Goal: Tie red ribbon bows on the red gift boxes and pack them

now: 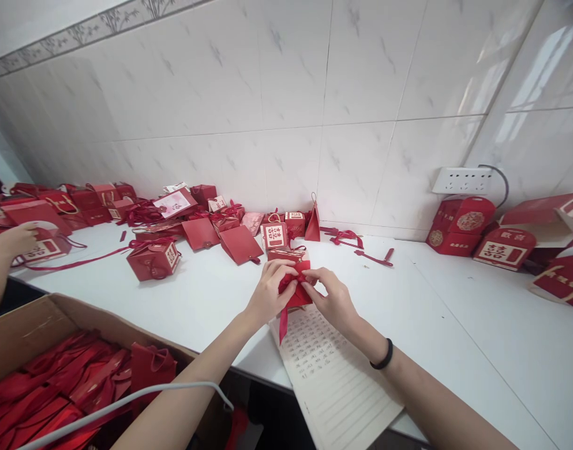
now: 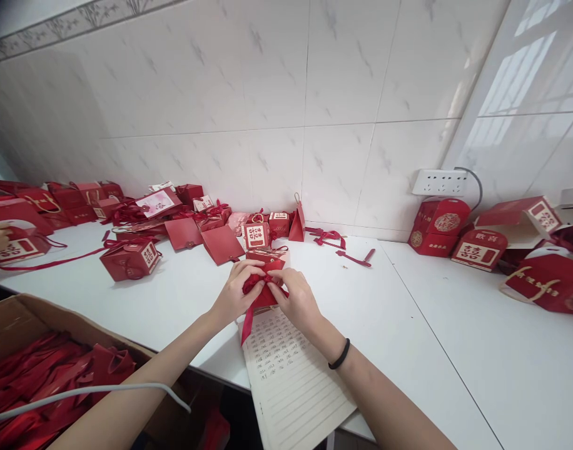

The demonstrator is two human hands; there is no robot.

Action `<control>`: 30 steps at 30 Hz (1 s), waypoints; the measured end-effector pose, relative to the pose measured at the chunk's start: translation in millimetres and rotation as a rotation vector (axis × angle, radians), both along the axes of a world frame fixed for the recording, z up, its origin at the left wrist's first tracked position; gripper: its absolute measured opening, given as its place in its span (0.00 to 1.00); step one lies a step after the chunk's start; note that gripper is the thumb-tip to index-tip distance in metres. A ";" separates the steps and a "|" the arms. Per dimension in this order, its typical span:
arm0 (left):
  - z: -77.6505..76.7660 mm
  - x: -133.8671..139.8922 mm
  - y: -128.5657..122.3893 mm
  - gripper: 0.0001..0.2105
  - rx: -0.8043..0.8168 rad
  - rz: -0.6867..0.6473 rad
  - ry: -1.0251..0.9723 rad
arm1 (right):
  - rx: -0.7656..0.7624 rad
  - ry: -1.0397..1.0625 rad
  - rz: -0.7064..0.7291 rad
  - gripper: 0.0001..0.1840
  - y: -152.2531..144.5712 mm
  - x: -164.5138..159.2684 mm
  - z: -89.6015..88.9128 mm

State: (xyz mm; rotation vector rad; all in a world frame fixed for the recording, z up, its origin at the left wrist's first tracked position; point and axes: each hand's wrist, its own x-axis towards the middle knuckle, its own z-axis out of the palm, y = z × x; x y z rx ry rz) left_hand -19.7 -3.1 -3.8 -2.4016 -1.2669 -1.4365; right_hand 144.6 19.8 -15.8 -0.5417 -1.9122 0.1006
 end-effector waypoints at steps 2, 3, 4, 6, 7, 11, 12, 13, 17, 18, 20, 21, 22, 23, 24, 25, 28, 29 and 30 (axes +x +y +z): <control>-0.1 -0.5 0.4 0.05 -0.006 -0.003 0.008 | -0.016 -0.043 0.020 0.04 1.2 1.8 1.8; 0.0 -0.7 0.4 0.05 -0.015 0.000 0.007 | -0.032 -0.059 0.039 0.03 1.7 2.9 3.0; 0.0 -0.8 0.2 0.05 -0.026 0.003 0.004 | -0.052 -0.067 0.061 0.03 2.2 3.9 4.4; 0.2 -0.8 -0.1 0.04 -0.049 0.008 -0.006 | -0.091 -0.054 0.106 0.04 2.8 5.7 7.3; 0.4 -0.7 -0.3 0.04 -0.059 0.009 -0.011 | -0.106 -0.040 0.129 0.04 3.0 6.4 8.5; 0.2 -0.2 0.1 0.04 -0.086 0.011 -0.025 | -0.153 -0.018 0.185 0.06 3.1 7.2 10.6; 0.0 -0.2 0.5 0.04 -0.092 0.013 -0.029 | -0.173 -0.025 0.179 0.06 3.1 7.1 10.3; -0.2 -0.3 1.0 0.04 -0.097 0.015 -0.032 | -0.196 -0.035 0.169 0.06 3.1 7.1 9.9; -0.5 -0.9 2.5 0.03 -0.105 0.015 -0.036 | -0.258 -0.062 0.141 0.06 2.6 7.0 8.9; -0.3 -0.9 2.5 0.04 -0.103 0.013 -0.036 | -0.264 -0.070 0.141 0.07 2.2 7.0 9.3; 0.1 -0.6 2.1 0.04 -0.099 0.011 -0.034 | -0.276 -0.077 0.133 0.06 1.2 6.9 10.9; 0.3 -0.3 1.8 0.04 -0.097 0.010 -0.032 | -0.287 -0.076 0.128 0.05 0.8 6.8 11.8; 0.4 0.0 1.4 0.04 -0.094 0.008 -0.029 | -0.301 -0.069 0.124 0.04 0.4 6.6 12.8; 0.5 0.2 1.0 0.04 -0.093 0.007 -0.026 | -0.320 -0.059 0.125 0.05 0.2 6.3 13.6; 0.5 0.4 0.7 0.04 -0.091 0.004 -0.021 | -0.340 -0.047 0.132 0.07 0.1 6.1 14.2; 0.5 0.5 0.5 0.04 -0.089 0.000 -0.016 | -0.359 -0.034 0.146 0.08 0.2 5.8 14.7; 0.0 0.2 0.4 0.05 -0.079 -0.014 -0.003 | -0.453 0.000 0.221 0.09 1.1 4.9 14.7; -0.3 -0.1 0.4 0.05 -0.076 -0.015 -0.003 | -0.501 0.017 0.251 0.09 1.4 4.7 14.4; -0.5 -0.3 0.5 0.05 -0.071 -0.015 -0.006 | -0.551 0.041 0.277 0.10 1.7 4.5 13.9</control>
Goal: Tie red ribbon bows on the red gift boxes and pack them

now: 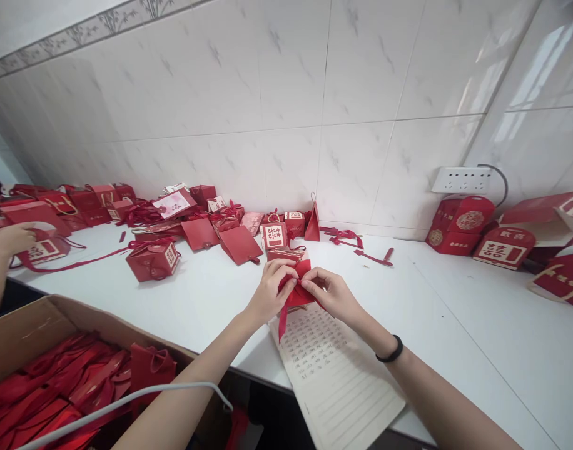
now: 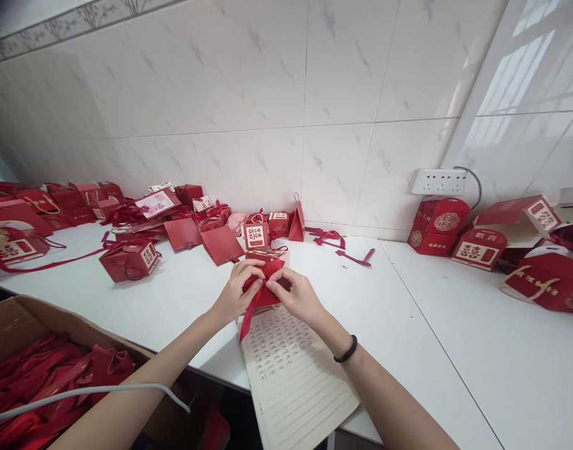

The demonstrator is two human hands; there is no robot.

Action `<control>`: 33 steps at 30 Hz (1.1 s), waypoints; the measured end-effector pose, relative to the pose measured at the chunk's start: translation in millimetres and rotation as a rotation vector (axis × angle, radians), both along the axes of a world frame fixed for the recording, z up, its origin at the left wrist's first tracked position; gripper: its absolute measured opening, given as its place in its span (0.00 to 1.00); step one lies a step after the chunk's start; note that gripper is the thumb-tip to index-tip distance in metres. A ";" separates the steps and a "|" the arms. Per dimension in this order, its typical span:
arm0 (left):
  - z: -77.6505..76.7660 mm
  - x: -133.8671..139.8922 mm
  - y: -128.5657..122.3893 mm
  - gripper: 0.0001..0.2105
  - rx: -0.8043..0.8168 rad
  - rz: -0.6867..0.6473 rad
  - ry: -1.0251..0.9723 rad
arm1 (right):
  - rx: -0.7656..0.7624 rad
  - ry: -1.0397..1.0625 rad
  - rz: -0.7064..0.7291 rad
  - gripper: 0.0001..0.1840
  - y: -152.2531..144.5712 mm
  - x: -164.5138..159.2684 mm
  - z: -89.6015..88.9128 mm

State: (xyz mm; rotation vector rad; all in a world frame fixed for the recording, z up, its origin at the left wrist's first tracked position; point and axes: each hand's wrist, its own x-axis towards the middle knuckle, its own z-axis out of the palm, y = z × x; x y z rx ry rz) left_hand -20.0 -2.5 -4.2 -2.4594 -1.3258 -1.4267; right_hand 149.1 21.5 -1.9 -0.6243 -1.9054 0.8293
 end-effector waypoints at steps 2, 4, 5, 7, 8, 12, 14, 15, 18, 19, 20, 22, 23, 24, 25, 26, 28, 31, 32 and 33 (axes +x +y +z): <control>-0.3 -0.4 0.2 0.05 0.008 0.000 -0.005 | -0.093 0.050 0.031 0.11 0.4 -0.4 -1.0; -0.3 -0.5 0.3 0.05 0.016 -0.006 -0.006 | -0.139 0.085 0.043 0.11 0.7 -0.8 -1.8; -0.3 -0.4 0.3 0.05 0.018 -0.011 -0.005 | -0.145 0.090 0.045 0.12 0.9 -1.0 -2.0; -0.1 -0.2 0.4 0.05 0.019 -0.017 -0.009 | -0.133 0.076 0.045 0.13 1.0 -1.2 -2.2; -0.1 0.0 0.4 0.04 0.017 -0.019 -0.013 | -0.117 0.059 0.039 0.12 1.1 -1.2 -2.1; 0.0 0.9 0.7 0.04 -0.010 -0.018 -0.027 | -0.051 -0.049 -0.015 0.12 0.6 -0.3 -1.2; -0.1 1.2 1.0 0.04 -0.023 -0.015 -0.031 | -0.042 -0.080 -0.020 0.11 0.2 0.5 -0.5; -0.2 1.3 1.0 0.04 -0.025 -0.012 -0.031 | -0.043 -0.083 -0.015 0.11 0.1 0.9 -0.3; -0.6 0.8 1.1 0.04 -0.013 -0.009 -0.013 | -0.065 -0.045 0.002 0.11 0.5 1.1 0.0; -0.9 0.6 1.1 0.04 -0.005 -0.007 -0.005 | -0.076 -0.026 0.003 0.11 0.7 0.9 -0.2; -1.1 0.4 1.0 0.04 0.003 -0.004 0.003 | -0.088 -0.008 0.003 0.11 1.0 0.7 -0.3; -1.5 0.2 0.8 0.04 0.011 0.006 0.012 | -0.104 0.007 0.007 0.11 1.3 0.2 -0.7; -1.7 0.3 0.6 0.04 0.010 0.012 0.014 | -0.105 0.001 0.005 0.11 1.2 0.2 -0.6; -1.7 0.5 0.5 0.04 0.007 0.016 0.015 | -0.101 -0.012 0.000 0.11 1.0 0.2 -0.3; -1.7 0.7 0.3 0.04 0.002 0.019 0.014 | -0.093 -0.033 -0.008 0.11 0.5 0.4 0.3; -1.5 1.0 0.2 0.04 -0.003 0.020 0.013 | -0.082 -0.059 -0.019 0.11 -0.2 0.7 1.2; -1.1 1.6 0.1 0.04 -0.007 0.020 0.010 | -0.045 -0.111 -0.042 0.12 -1.5 1.4 3.5; -0.5 1.9 0.7 0.05 -0.007 0.020 0.012 | 0.030 -0.150 -0.051 0.15 -2.3 1.9 6.5; -0.5 1.8 0.9 0.05 -0.007 0.020 0.014 | 0.045 -0.150 -0.048 0.16 -2.0 1.9 7.0; -0.5 1.6 1.0 0.05 -0.009 0.020 0.014 | 0.049 -0.145 -0.042 0.17 -1.5 1.9 7.1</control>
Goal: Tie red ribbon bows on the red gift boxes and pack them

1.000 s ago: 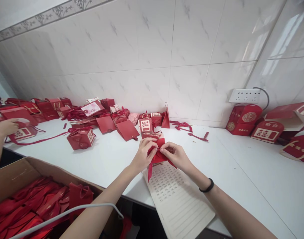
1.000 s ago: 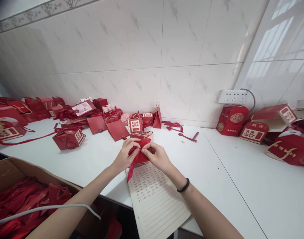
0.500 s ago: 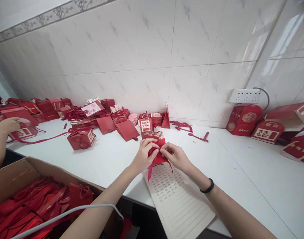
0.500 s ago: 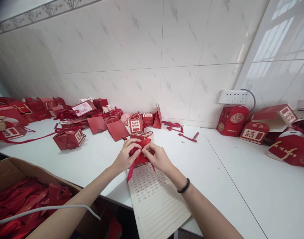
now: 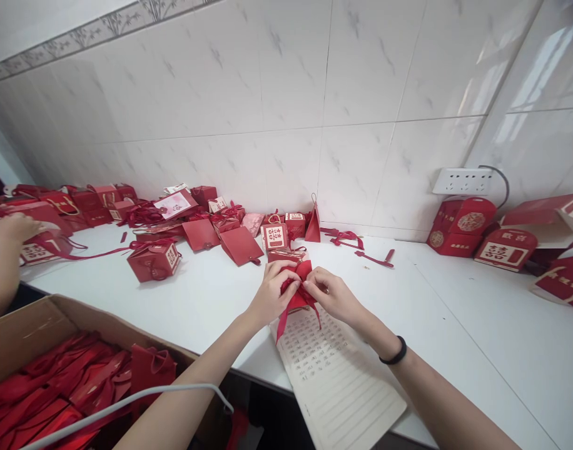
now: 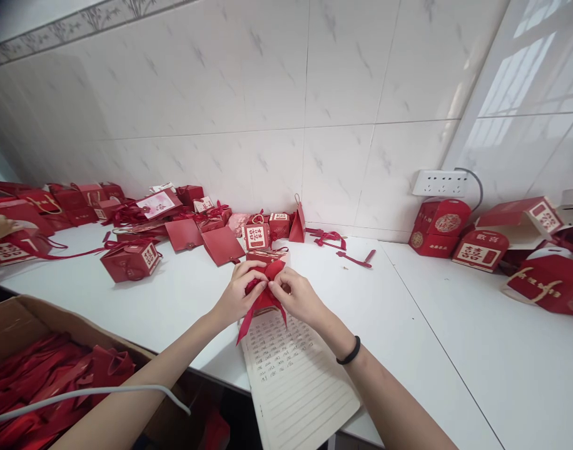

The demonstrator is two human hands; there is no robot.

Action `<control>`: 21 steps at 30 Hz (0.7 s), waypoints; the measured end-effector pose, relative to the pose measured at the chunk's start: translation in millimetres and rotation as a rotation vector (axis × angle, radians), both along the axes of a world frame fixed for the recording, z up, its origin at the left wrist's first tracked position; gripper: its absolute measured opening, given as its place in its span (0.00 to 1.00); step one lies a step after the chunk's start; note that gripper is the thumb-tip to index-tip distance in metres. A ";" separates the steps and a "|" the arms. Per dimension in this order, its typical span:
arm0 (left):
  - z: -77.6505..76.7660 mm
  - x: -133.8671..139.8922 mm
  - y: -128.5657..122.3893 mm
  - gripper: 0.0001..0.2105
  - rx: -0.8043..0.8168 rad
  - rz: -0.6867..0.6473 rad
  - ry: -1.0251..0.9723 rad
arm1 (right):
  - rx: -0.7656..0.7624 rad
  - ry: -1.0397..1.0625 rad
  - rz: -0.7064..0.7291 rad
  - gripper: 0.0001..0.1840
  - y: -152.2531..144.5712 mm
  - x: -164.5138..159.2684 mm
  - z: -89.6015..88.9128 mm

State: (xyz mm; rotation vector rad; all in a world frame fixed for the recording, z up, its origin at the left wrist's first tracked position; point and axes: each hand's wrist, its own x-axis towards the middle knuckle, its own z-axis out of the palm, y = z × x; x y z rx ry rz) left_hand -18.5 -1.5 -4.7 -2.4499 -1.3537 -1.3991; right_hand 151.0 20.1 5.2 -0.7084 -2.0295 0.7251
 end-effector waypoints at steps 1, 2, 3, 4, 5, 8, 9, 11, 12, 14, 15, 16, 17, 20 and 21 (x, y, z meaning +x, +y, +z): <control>-0.1 -0.3 0.1 0.05 -0.003 -0.001 0.000 | -0.010 0.009 0.011 0.17 0.7 0.0 -0.1; -0.2 -0.6 0.2 0.05 -0.005 -0.001 0.000 | -0.032 0.024 0.025 0.17 1.4 0.1 -0.3; -0.4 -0.8 0.1 0.05 -0.008 -0.001 -0.001 | -0.062 0.043 0.045 0.16 2.2 0.2 -0.7; -0.4 -1.0 0.0 0.05 -0.009 -0.002 -0.002 | -0.098 0.064 0.070 0.15 2.9 0.5 -1.0; -0.4 -1.1 -0.2 0.05 -0.011 -0.002 -0.002 | -0.140 0.088 0.097 0.15 3.5 0.8 -1.3; 0.1 -0.5 -1.2 0.05 -0.016 -0.001 -0.003 | -0.291 0.148 0.158 0.17 4.7 2.0 -1.9; 0.4 -0.2 -1.6 0.05 -0.018 -0.002 -0.001 | -0.344 0.160 0.174 0.18 4.8 2.3 -2.0; 1.0 0.5 -2.1 0.05 -0.021 -0.008 0.005 | -0.430 0.178 0.199 0.20 4.8 2.7 -1.8; 1.2 0.8 -2.2 0.05 -0.022 -0.012 0.008 | -0.453 0.186 0.209 0.21 4.5 2.8 -1.6; 1.5 1.0 -2.0 0.05 -0.018 -0.015 0.008 | -0.451 0.196 0.217 0.21 3.6 2.8 -1.0; 1.5 1.1 -1.8 0.05 -0.016 -0.014 0.007 | -0.441 0.192 0.218 0.20 2.9 2.9 -0.7; 1.5 1.0 -1.6 0.05 -0.014 -0.013 0.006 | -0.439 0.183 0.218 0.20 2.3 3.0 -0.4; 1.4 0.9 -1.5 0.05 -0.014 -0.012 0.006 | -0.448 0.172 0.220 0.20 1.7 3.1 -0.2; 0.6 0.8 -1.4 0.05 -0.011 -0.016 0.006 | -0.512 0.161 0.224 0.20 0.5 3.3 -0.3; 0.3 0.8 -1.5 0.05 -0.009 -0.018 0.005 | -0.529 0.166 0.219 0.20 0.3 3.2 -0.4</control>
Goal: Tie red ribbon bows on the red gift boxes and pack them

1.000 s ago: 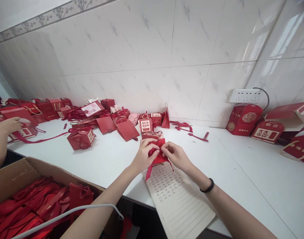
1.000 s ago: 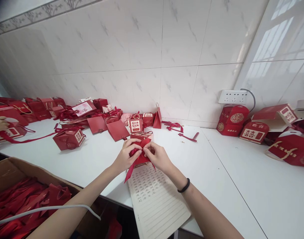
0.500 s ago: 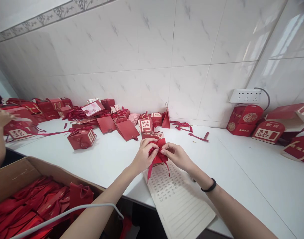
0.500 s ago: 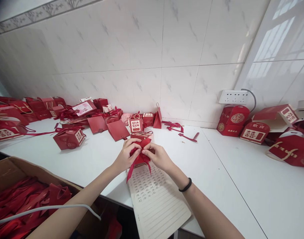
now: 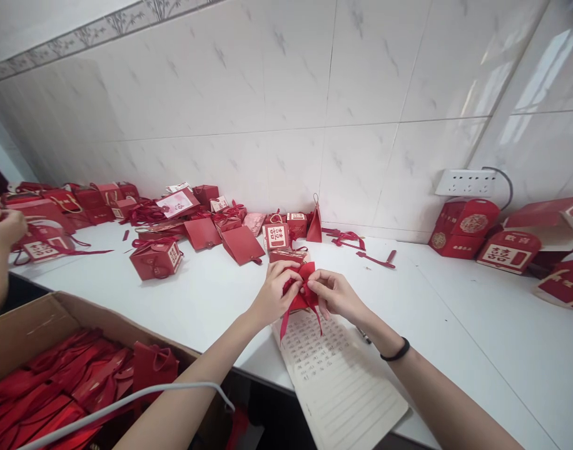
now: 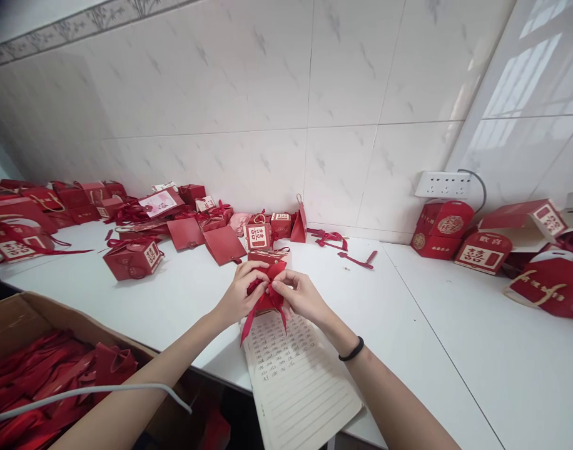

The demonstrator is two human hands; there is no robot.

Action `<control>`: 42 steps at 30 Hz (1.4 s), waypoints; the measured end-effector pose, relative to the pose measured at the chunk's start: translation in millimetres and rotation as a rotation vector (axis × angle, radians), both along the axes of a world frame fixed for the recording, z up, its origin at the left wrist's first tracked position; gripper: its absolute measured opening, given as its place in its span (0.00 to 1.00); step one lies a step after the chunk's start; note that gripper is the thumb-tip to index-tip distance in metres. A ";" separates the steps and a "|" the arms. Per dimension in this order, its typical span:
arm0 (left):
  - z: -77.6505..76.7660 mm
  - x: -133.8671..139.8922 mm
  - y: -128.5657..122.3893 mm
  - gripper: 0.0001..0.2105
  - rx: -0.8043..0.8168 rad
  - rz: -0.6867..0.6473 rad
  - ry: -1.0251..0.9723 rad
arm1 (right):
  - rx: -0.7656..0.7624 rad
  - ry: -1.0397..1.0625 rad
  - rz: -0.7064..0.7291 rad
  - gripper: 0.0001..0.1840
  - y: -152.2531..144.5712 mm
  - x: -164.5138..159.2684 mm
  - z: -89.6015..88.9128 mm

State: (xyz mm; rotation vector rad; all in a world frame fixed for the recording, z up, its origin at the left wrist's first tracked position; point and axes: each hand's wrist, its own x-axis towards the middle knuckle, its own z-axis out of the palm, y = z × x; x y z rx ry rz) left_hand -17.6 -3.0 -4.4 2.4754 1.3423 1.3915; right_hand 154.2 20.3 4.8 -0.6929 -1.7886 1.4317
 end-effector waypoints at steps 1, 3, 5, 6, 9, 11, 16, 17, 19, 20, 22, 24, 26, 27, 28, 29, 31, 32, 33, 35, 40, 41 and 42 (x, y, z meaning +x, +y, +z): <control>-0.3 0.1 -0.2 0.05 0.001 -0.003 0.000 | -0.011 0.006 -0.009 0.20 -0.1 -0.2 0.0; -0.8 0.4 -0.8 0.04 -0.005 -0.007 0.000 | -0.014 0.031 -0.034 0.20 -0.3 -1.2 0.2; -0.8 0.7 -1.3 0.04 -0.014 -0.011 -0.001 | 0.017 0.058 -0.062 0.19 -0.5 -2.4 0.7; -0.6 0.8 -1.5 0.04 -0.015 -0.011 -0.001 | 0.045 0.066 -0.078 0.19 -0.5 -2.9 0.9; 0.6 0.8 -1.8 0.04 -0.012 -0.009 -0.003 | 0.163 0.078 -0.155 0.17 0.8 -3.0 1.4; 1.2 0.8 -1.9 0.04 -0.012 -0.008 -0.002 | 0.207 0.085 -0.206 0.18 3.1 -1.6 1.3; 1.0 0.8 -1.2 0.04 -0.024 0.012 -0.027 | 0.157 0.082 -0.282 0.17 8.6 3.8 2.1; 0.8 0.8 -0.9 0.04 -0.026 0.019 -0.037 | 0.140 0.075 -0.300 0.17 8.9 4.6 2.5; 0.5 0.5 -0.2 0.04 -0.030 0.029 -0.053 | 0.134 0.012 -0.339 0.19 8.6 5.5 3.0; 0.3 0.3 0.1 0.04 -0.033 0.033 -0.059 | 0.152 -0.051 -0.354 0.21 8.3 5.6 3.0; 0.1 -0.2 0.6 0.04 -0.042 0.039 -0.068 | 0.218 -0.209 -0.352 0.25 7.7 5.5 2.3; 0.1 -0.8 0.8 0.03 -0.051 0.045 -0.077 | 0.275 -0.334 -0.326 0.27 7.6 4.9 0.7; 0.3 -1.2 0.7 0.03 -0.060 0.051 -0.084 | 0.311 -0.374 -0.304 0.25 8.1 4.1 -1.1; 0.6 -1.3 0.6 0.03 -0.064 0.053 -0.088 | 0.323 -0.365 -0.301 0.24 8.5 3.7 -1.8; 0.9 -1.3 0.4 0.03 -0.067 0.052 -0.090 | 0.335 -0.343 -0.303 0.22 9.0 3.5 -2.4; 1.1 -1.4 0.3 0.03 -0.071 0.049 -0.092 | 0.346 -0.313 -0.303 0.20 9.6 3.3 -2.8; 0.9 -1.9 0.3 0.04 -0.077 0.035 -0.100 | 0.352 -0.244 -0.307 0.18 11.0 3.6 -3.3; 0.2 -2.4 0.6 0.04 -0.081 0.025 -0.110 | 0.345 -0.212 -0.310 0.18 11.9 3.9 -3.7; -0.8 -3.1 1.1 0.04 -0.081 0.016 -0.131 | 0.330 -0.182 -0.311 0.18 12.8 4.3 -4.4; -3.9 -5.2 2.6 0.04 -0.075 0.007 -0.194 | 0.277 -0.138 -0.308 0.18 14.7 4.8 -6.7; -11.4 -11.4 6.3 0.02 -0.087 0.038 -0.242 | 0.155 -0.033 -0.286 0.21 19.3 3.3 -15.4; -11.9 -12.2 6.4 0.03 -0.090 0.041 -0.236 | 0.154 -0.014 -0.291 0.21 19.9 2.6 -16.7; -12.0 -12.7 6.4 0.03 -0.091 0.038 -0.234 | 0.152 0.000 -0.295 0.21 20.2 2.1 -17.4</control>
